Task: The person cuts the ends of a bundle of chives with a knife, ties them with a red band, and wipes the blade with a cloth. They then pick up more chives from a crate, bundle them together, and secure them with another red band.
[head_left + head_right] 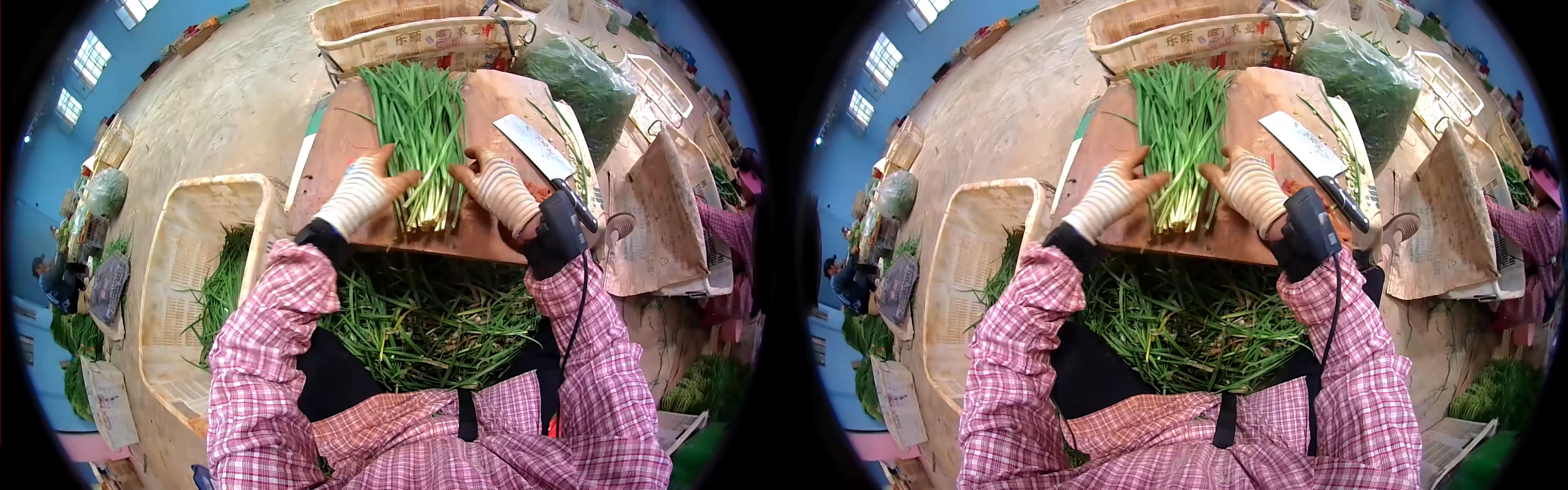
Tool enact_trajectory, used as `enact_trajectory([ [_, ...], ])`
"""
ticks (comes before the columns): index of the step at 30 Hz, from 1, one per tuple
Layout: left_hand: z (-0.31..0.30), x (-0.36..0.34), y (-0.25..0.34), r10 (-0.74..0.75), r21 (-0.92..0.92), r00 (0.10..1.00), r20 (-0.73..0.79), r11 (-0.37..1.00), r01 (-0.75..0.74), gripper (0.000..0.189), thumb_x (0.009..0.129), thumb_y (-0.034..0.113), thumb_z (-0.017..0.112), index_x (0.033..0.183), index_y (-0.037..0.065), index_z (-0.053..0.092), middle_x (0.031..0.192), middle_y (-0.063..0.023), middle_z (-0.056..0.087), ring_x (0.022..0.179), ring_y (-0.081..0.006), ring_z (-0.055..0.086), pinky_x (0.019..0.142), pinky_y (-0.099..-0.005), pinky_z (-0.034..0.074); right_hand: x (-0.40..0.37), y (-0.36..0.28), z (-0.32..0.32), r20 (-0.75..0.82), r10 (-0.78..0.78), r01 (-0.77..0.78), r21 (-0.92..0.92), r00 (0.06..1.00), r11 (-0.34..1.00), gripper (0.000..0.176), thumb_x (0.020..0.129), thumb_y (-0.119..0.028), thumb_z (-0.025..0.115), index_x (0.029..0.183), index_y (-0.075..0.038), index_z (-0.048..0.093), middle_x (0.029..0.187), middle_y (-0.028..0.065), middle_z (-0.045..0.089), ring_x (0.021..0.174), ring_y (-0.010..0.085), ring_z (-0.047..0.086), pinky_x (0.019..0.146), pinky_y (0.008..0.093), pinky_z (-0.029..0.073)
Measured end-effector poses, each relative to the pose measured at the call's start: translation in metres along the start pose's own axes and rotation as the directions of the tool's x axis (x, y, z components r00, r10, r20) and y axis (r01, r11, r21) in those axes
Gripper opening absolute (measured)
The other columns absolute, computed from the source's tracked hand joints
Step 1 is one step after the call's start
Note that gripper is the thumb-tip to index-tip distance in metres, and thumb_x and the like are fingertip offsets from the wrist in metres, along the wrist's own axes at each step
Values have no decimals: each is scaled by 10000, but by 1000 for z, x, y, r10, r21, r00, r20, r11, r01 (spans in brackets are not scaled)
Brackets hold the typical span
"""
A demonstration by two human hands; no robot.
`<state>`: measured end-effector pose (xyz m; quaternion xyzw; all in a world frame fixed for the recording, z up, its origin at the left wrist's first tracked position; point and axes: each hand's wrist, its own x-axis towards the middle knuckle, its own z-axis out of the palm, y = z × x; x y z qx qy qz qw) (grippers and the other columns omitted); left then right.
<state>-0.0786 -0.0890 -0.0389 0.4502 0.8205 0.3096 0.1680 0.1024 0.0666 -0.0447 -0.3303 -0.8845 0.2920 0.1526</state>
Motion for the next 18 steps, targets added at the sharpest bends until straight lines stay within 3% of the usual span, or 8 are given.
enact_trajectory([
  [3, 30, -7, 4, 254, 11, 964, -82, 967, -254, 747, 824, 413, 792, 1318, -95, 555, 1266, -329, 598, 1168, -375, 621, 968, -429, 510, 5, 11, 24, -63, -83, 92, 148, 995, 985, 698, 882, -429, 715, 1286, 123, 575, 1094, 292, 694, 952, 352, 713, 825, 390, 564],
  [4, 19, -18, 23, 182, -258, 983, 14, 951, -172, 728, 814, 460, 790, 1232, -96, 577, 1240, -345, 590, 1175, -417, 602, 970, -466, 490, 14, 31, 43, 63, -9, -22, 480, 998, 877, 628, 889, -367, 717, 1267, 117, 589, 1083, 233, 709, 935, 274, 712, 771, 364, 568],
  [5, 26, -18, 17, 229, -56, 966, -119, 970, -237, 797, 810, 504, 784, 1290, -84, 540, 1295, -360, 555, 1194, -459, 579, 979, -479, 484, -4, -6, 18, 184, -7, -90, 513, 983, 853, 509, 948, -244, 659, 1325, 82, 556, 1137, 150, 684, 977, 201, 665, 830, 314, 544],
  [7, 13, -36, 14, 145, -57, 987, -74, 987, -149, 1003, 817, 571, 750, 1510, -40, 359, 1443, -374, 436, 1303, -487, 500, 1061, -438, 456, 0, 5, 18, 141, 34, -92, 431, 989, 898, 503, 961, -261, 658, 1328, 64, 547, 1108, 125, 661, 906, 195, 636, 800, 306, 530],
  [11, -74, -102, -41, 146, -128, 985, -91, 979, -157, 669, 899, 444, 695, 1393, 10, 567, 1336, -299, 583, 1199, -372, 616, 1026, -403, 493, -26, -47, -2, -191, -189, 238, 276, 963, 931, 366, 1003, -201, 626, 1312, -6, 594, 1077, 56, 649, 937, 136, 585, 855, 263, 480],
  [12, -116, -133, -39, -105, -205, 991, -84, 975, 86, 564, 908, 358, 711, 1341, 10, 614, 1195, -199, 696, 1060, -271, 682, 945, -349, 535, -42, -80, -3, -141, -224, 259, 322, 964, 911, 330, 1008, -173, 622, 1300, -18, 611, 1086, 47, 655, 963, 122, 582, 869, 251, 469],
  [14, -166, -162, -115, -107, -241, 960, -260, 970, 42, 332, 945, 173, 683, 1232, 7, 690, 1105, -85, 740, 1009, -169, 676, 892, -321, 544, -65, -134, 22, 116, -177, 57, 660, 977, 749, 265, 985, -73, 633, 1241, -4, 645, 1074, 33, 679, 922, 114, 614, 809, 250, 508],
  [18, -261, -263, -215, -419, -174, 787, -453, 907, 383, 313, 944, 256, 701, 1144, 17, 732, 1000, -37, 732, 902, -117, 651, 795, -261, 519, -59, -205, 103, 104, -627, 515, 475, 772, 713, 179, 958, -50, 655, 1116, 30, 687, 942, 109, 710, 861, 120, 653, 768, 277, 528],
])
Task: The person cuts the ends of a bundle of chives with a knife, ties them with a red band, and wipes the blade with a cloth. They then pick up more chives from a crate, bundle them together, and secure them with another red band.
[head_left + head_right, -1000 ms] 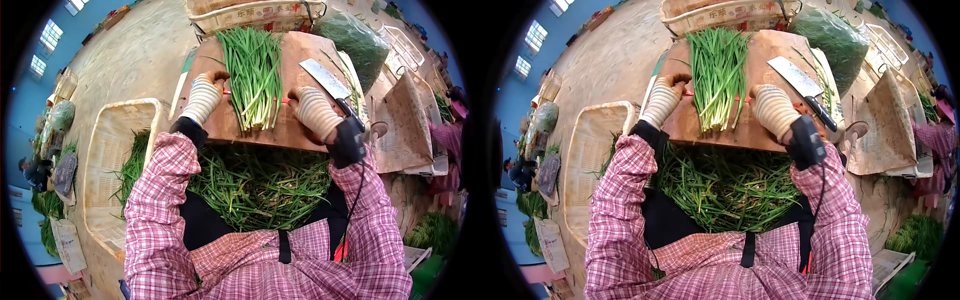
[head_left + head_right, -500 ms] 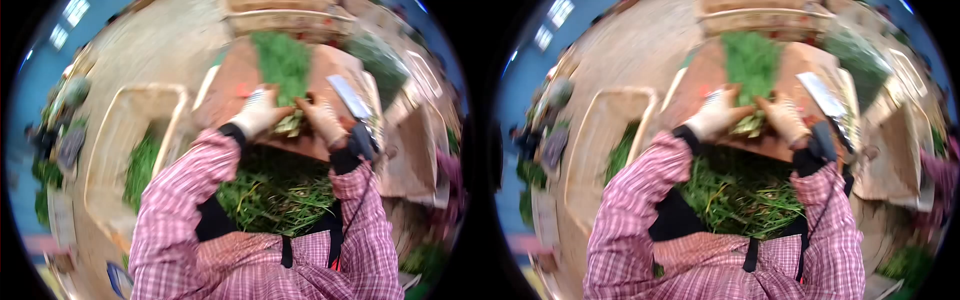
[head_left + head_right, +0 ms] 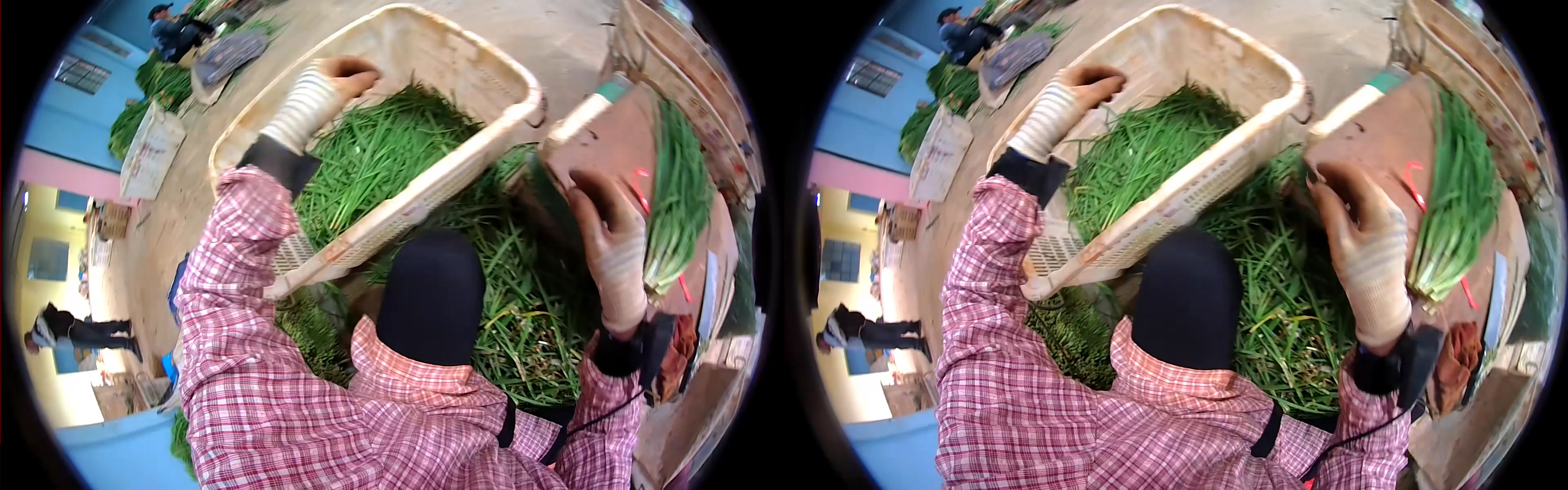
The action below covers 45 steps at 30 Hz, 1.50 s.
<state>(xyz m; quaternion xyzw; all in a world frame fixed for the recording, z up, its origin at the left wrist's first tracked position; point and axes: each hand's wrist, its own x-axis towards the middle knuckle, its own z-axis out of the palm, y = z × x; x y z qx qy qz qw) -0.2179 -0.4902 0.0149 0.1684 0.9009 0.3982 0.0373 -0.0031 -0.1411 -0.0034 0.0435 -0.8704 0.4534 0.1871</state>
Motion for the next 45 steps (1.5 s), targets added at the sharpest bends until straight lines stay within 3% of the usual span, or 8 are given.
enact_trajectory([
  [8, -14, -48, -177, -517, 43, 839, 171, 854, 518, 265, 884, 183, 737, 1104, 35, 742, 874, -11, 718, 752, -88, 625, 671, -257, 515, 114, 62, 166, 185, -19, -30, 259, 983, 965, 179, 925, -169, 694, 1070, -67, 721, 977, 146, 732, 905, 349, 689, 814, 403, 540],
  [10, 3, -58, -217, -591, 99, 760, 271, 802, 589, 347, 838, 200, 768, 1128, 13, 737, 910, -46, 738, 723, -120, 643, 670, -290, 543, 116, 86, 187, 261, -351, 429, -372, 899, 823, 147, 919, -173, 685, 1036, -93, 724, 973, 125, 731, 925, 343, 673, 848, 429, 527],
  [16, 74, -96, -264, -813, 586, 520, 262, 562, 583, 818, 679, 459, 887, 1284, -36, 648, 1249, -224, 683, 1150, -336, 659, 999, -381, 506, 111, 68, 194, 232, -243, 321, -412, 942, 853, 129, 930, -166, 659, 1032, -103, 708, 970, 112, 724, 932, 327, 668, 836, 432, 500],
  [26, 64, -108, -318, -735, 236, 614, 287, 676, 698, 642, 908, 243, 726, 1419, -71, 497, 1221, -229, 684, 1006, -266, 692, 776, -378, 582, 108, 64, 193, 218, -245, 313, -380, 945, 871, 149, 932, -126, 649, 1055, -80, 720, 974, 126, 722, 920, 327, 674, 830, 418, 513],
  [28, 64, -121, -307, -793, 115, 458, 403, 540, 834, 644, 964, 218, 643, 1498, -33, 386, 1167, -230, 678, 875, -276, 692, 637, -420, 586, 108, 65, 193, 224, -256, 325, -371, 940, 870, 149, 932, -120, 645, 1053, -81, 722, 978, 124, 723, 923, 326, 676, 828, 414, 518],
  [32, 89, -139, -297, -725, 295, 616, 308, 688, 663, 822, 798, 481, 806, 1353, -68, 549, 1227, -238, 675, 1134, -317, 652, 997, -375, 493, 107, 65, 193, 207, -264, 326, -377, 942, 867, 148, 931, -120, 646, 1052, -82, 723, 988, 120, 726, 928, 322, 677, 831, 412, 519],
  [39, 93, -129, -292, -733, 456, 641, 228, 662, 595, 527, 905, 330, 692, 1299, -9, 602, 1153, -262, 689, 1095, -343, 674, 954, -410, 507, 108, 61, 192, 207, -249, 313, -382, 946, 870, 143, 932, -123, 647, 1046, -87, 724, 991, 109, 728, 940, 307, 679, 843, 400, 513],
  [45, 91, -132, -248, -807, -572, 425, 409, 136, 809, 298, 983, 269, 651, 1176, 98, 499, 769, -2, 518, 587, -130, 460, 544, -344, 472, 108, 63, 193, 193, -261, 316, -363, 946, 877, 138, 929, -107, 648, 1038, -90, 729, 982, 104, 728, 927, 301, 678, 839, 396, 511],
])
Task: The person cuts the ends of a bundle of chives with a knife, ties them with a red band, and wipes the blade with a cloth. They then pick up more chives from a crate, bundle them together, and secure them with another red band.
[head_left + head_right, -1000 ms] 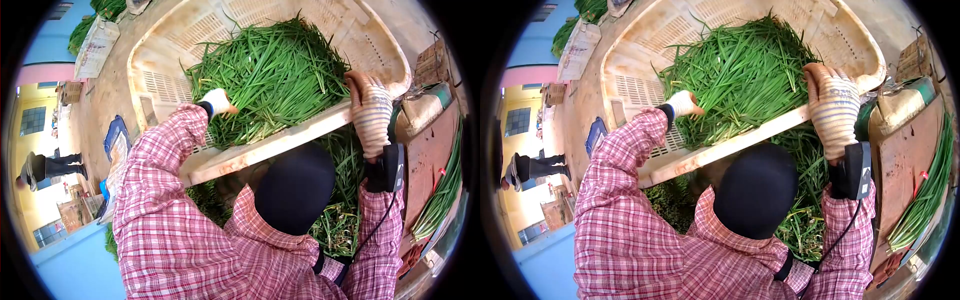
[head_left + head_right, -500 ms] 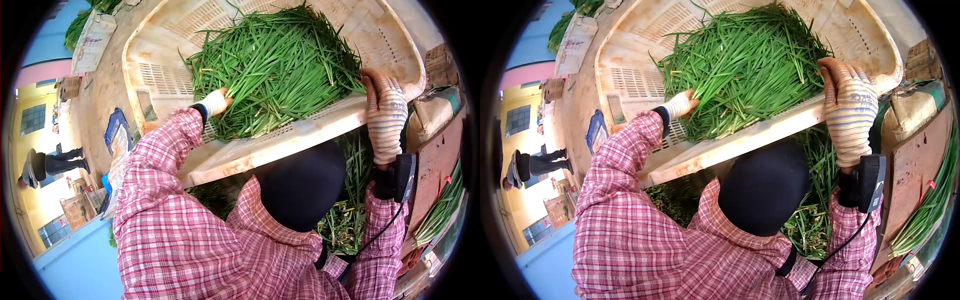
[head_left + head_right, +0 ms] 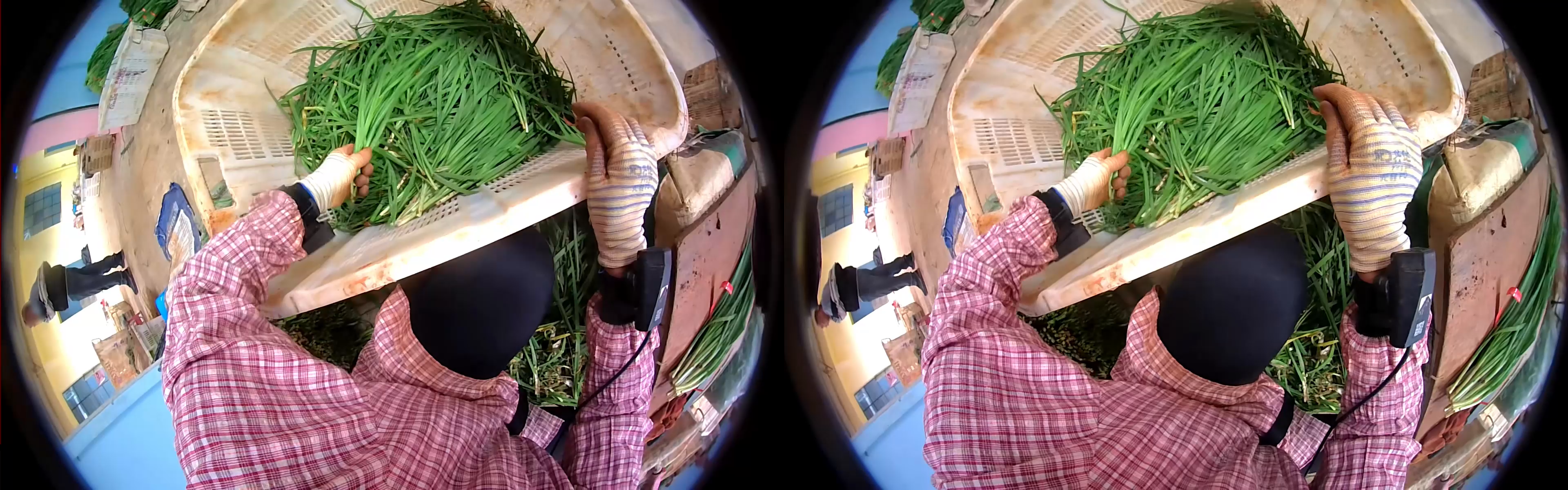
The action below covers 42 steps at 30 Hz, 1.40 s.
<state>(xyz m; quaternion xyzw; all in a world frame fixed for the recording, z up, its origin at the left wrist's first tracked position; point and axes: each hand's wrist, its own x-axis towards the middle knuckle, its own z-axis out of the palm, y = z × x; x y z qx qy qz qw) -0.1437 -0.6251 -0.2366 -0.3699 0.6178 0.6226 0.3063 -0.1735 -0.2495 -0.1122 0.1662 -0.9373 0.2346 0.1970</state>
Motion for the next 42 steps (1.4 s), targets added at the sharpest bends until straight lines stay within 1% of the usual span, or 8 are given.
enact_trajectory([
  [9, 18, -5, 65, 255, -185, 962, -94, 945, -269, 465, 888, 459, 763, 1080, 59, 624, 655, 54, 421, 495, -93, 338, 473, -263, 328, 2, 1, 0, -1, -18, 18, -8, 1000, 1000, 121, 919, -129, 666, 1025, -102, 717, 957, 97, 722, 910, 309, 665, 818, 410, 501],
  [13, 2, 23, 94, 642, 427, 693, -328, 756, -497, 456, 900, 386, 754, 1133, 6, 658, 691, -19, 570, 438, -116, 428, 383, -309, 351, 1, 1, 0, 1, -20, 20, -9, 1000, 1000, 129, 928, -122, 648, 1037, -99, 714, 935, 109, 712, 889, 317, 662, 815, 416, 498],
  [17, 37, 13, 80, 304, 211, 945, -121, 938, -274, 409, 854, 323, 798, 1094, 25, 652, 669, 13, 504, 459, -110, 394, 420, -300, 337, 1, 0, -1, -5, -32, 32, 5, 999, 999, 138, 929, -100, 641, 1045, -88, 715, 933, 121, 707, 885, 320, 662, 811, 415, 502],
  [24, 123, 27, 92, 290, -176, 909, 298, 953, -246, 281, 1010, 328, 633, 1111, 67, 654, 623, 108, 310, 487, -49, 232, 464, -253, 199, 0, 1, 1, -40, -15, 15, 23, 999, 1000, 110, 901, -133, 674, 1005, -114, 702, 886, 91, 698, 875, 316, 660, 814, 432, 487],
  [28, 208, 103, 81, 345, 228, 928, 145, 901, -370, 338, 860, 347, 762, 927, 35, 650, 643, -43, 525, 422, -173, 423, 387, -367, 354, 0, 1, 0, -32, 10, -8, 68, 999, 998, 111, 890, -133, 678, 995, -109, 702, 884, 99, 693, 876, 317, 656, 807, 439, 486],
  [31, 250, 139, 71, 273, 775, 960, 65, 592, -221, 640, 815, 459, 786, 1203, -39, 686, 1206, -222, 704, 1076, -324, 709, 912, -397, 558, 0, 2, 1, -63, -16, 19, 50, 998, 999, 132, 852, -122, 701, 983, -110, 700, 865, 86, 685, 878, 313, 654, 813, 439, 483],
  [41, 267, 149, 79, 289, 824, 947, 139, 496, -272, 473, 897, 436, 673, 1132, 32, 742, 1207, -211, 705, 1142, -335, 678, 934, -403, 542, 1, 4, 4, -90, -31, 37, 56, 995, 998, 164, 821, -132, 710, 984, -112, 698, 879, 77, 694, 880, 307, 655, 809, 445, 486],
  [42, 255, 201, 62, 287, 742, 867, 408, 449, -498, 465, 902, 449, 638, 1034, 18, 751, 1054, -204, 740, 968, -307, 723, 820, -409, 560, 2, 4, 2, -86, -40, 43, 25, 995, 999, 154, 828, -133, 708, 980, -109, 697, 879, 79, 695, 876, 310, 658, 805, 446, 490],
])
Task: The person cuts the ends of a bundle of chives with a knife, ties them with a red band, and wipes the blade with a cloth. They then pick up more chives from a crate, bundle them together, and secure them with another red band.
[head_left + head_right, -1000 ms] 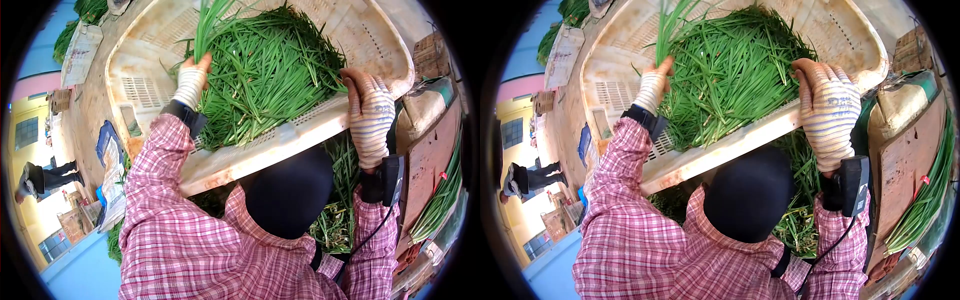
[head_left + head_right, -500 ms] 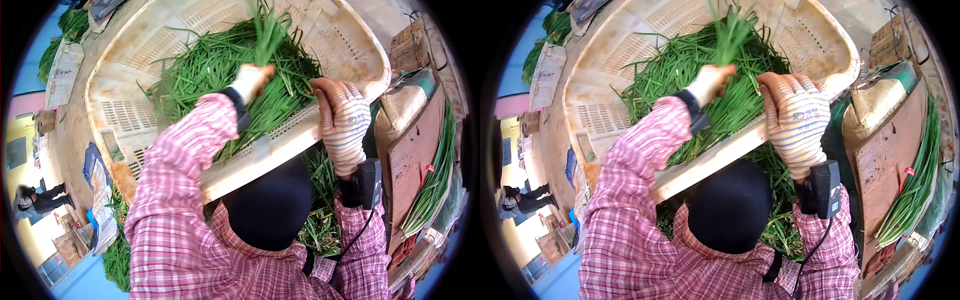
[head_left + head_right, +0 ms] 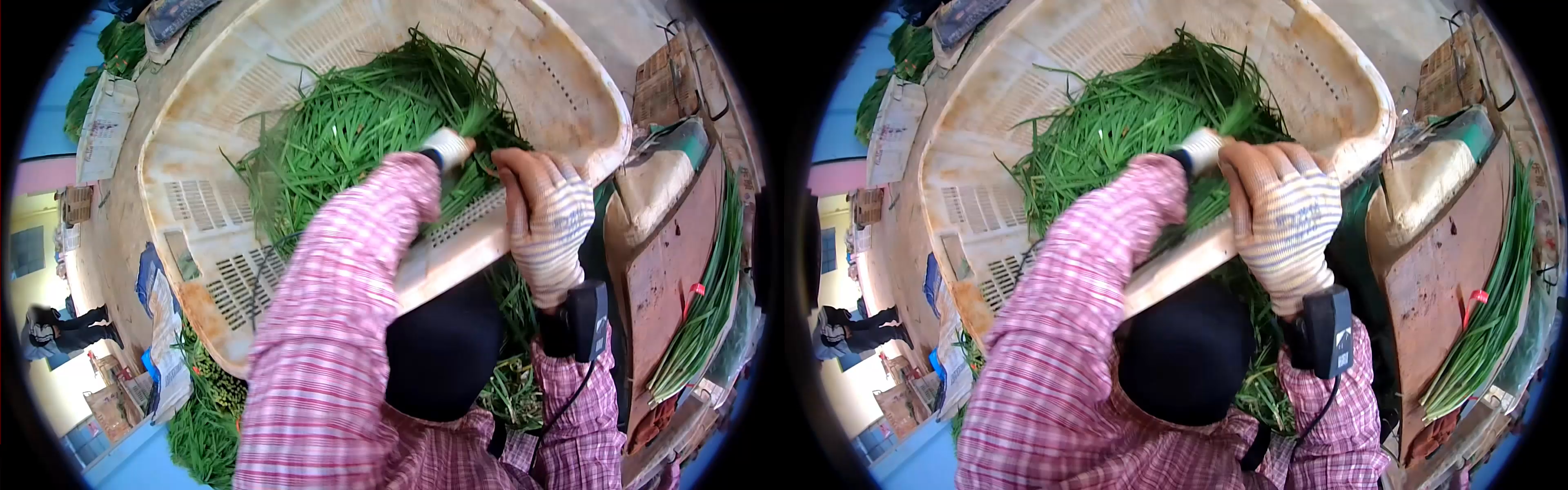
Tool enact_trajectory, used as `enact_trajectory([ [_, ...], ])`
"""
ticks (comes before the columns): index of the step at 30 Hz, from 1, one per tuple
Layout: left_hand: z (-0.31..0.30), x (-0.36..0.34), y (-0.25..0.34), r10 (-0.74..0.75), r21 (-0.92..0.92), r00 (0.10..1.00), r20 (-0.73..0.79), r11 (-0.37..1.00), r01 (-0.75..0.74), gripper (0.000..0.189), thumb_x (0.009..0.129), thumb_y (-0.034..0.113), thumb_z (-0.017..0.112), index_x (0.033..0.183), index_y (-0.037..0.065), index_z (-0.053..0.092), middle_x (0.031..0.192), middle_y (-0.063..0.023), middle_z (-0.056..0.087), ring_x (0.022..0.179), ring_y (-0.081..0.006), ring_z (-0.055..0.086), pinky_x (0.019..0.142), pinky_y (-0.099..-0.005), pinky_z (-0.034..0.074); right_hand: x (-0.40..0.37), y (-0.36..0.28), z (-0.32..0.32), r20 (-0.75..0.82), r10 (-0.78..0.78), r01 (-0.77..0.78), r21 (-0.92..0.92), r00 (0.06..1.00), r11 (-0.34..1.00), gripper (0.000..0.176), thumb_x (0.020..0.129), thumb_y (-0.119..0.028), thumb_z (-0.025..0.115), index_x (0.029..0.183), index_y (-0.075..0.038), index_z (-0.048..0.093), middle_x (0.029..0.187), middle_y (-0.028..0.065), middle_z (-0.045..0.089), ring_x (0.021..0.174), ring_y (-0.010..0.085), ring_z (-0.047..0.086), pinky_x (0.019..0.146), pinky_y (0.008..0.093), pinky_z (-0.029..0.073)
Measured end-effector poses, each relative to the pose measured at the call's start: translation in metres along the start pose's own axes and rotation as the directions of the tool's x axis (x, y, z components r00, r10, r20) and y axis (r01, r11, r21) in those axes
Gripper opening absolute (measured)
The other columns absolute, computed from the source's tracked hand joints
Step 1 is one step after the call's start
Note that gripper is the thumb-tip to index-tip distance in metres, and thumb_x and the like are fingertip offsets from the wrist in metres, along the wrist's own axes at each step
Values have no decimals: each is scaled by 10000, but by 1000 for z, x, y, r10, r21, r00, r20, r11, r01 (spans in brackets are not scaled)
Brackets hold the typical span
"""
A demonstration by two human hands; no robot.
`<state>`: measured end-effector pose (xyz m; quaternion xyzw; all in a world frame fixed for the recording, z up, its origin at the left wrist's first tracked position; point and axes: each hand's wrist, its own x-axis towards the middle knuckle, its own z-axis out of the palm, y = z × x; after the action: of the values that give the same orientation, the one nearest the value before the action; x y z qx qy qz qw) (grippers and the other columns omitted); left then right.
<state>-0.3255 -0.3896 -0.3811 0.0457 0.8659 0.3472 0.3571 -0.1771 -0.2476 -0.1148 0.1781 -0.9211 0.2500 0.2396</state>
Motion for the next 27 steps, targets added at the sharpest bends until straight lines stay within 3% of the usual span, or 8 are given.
enact_trajectory([
  [2, -62, -78, 33, 32, -341, 996, 78, 940, -4, 364, 932, 354, 617, 947, 8, 729, 862, -148, 725, 696, -241, 694, 623, -406, 554, -1, -1, -2, 19, 27, -28, 41, 999, 999, 135, 849, -127, 698, 981, -104, 698, 884, 89, 699, 879, 318, 660, 804, 443, 492],
  [4, -116, -135, 37, 42, -614, 998, 54, 790, 0, 326, 961, 347, 641, 925, 27, 692, 870, -58, 699, 721, -148, 656, 604, -301, 529, -1, -2, -2, 14, 27, -28, 43, 1000, 999, 126, 870, -113, 684, 994, -107, 702, 886, 99, 699, 879, 322, 659, 809, 445, 490],
  [7, -186, -197, -2, 100, -510, 989, -111, 848, -143, 293, 984, 298, 651, 1147, 56, 627, 854, 34, 598, 675, -55, 520, 556, -227, 398, -2, -2, -1, 14, 17, -17, 11, 1000, 1000, 127, 891, -136, 674, 1012, -121, 708, 910, 88, 710, 888, 310, 663, 826, 432, 482],
  [13, -245, -265, -85, -283, -352, 855, -434, 927, 128, 318, 932, 341, 716, 1110, 86, 650, 710, 42, 530, 601, -63, 475, 513, -244, 347, -2, -1, 0, 10, 3, -3, 5, 1000, 1000, 129, 898, -105, 657, 1014, -101, 716, 918, 89, 715, 879, 299, 662, 819, 409, 487],
  [17, -243, -219, -250, -46, 127, 809, -587, 981, 148, 341, 852, 240, 782, 1138, 69, 710, 896, -54, 729, 769, -126, 639, 693, -302, 525, -1, -3, 1, 2, 21, -21, 25, 1000, 999, 144, 887, -78, 652, 1016, -89, 717, 920, 98, 710, 879, 303, 660, 820, 410, 488],
  [20, -223, -224, -250, -295, 9, 757, -582, 929, 369, 309, 851, 166, 751, 1135, 45, 725, 965, -59, 754, 857, -115, 653, 785, -311, 539, -1, -3, 2, -9, 27, -27, 20, 1000, 999, 166, 877, -46, 647, 1023, -75, 719, 922, 111, 712, 878, 312, 665, 830, 401, 492],
  [24, -183, -219, -203, -39, -318, 826, -562, 932, -172, 259, 836, 117, 710, 1080, 49, 762, 908, -23, 748, 808, -102, 636, 740, -303, 529, 0, -4, 1, 28, 47, -47, 13, 998, 999, 157, 883, -48, 646, 1017, -74, 723, 909, 106, 713, 866, 309, 667, 820, 396, 491],
  [27, -132, -201, -142, -272, 5, 905, -326, 957, 289, 360, 838, 273, 736, 1096, 22, 748, 904, -113, 747, 811, -171, 673, 773, -342, 539, 0, -5, 1, 21, 54, -54, 16, 998, 998, 153, 887, -55, 645, 1016, -78, 724, 910, 102, 715, 865, 304, 669, 815, 400, 491],
])
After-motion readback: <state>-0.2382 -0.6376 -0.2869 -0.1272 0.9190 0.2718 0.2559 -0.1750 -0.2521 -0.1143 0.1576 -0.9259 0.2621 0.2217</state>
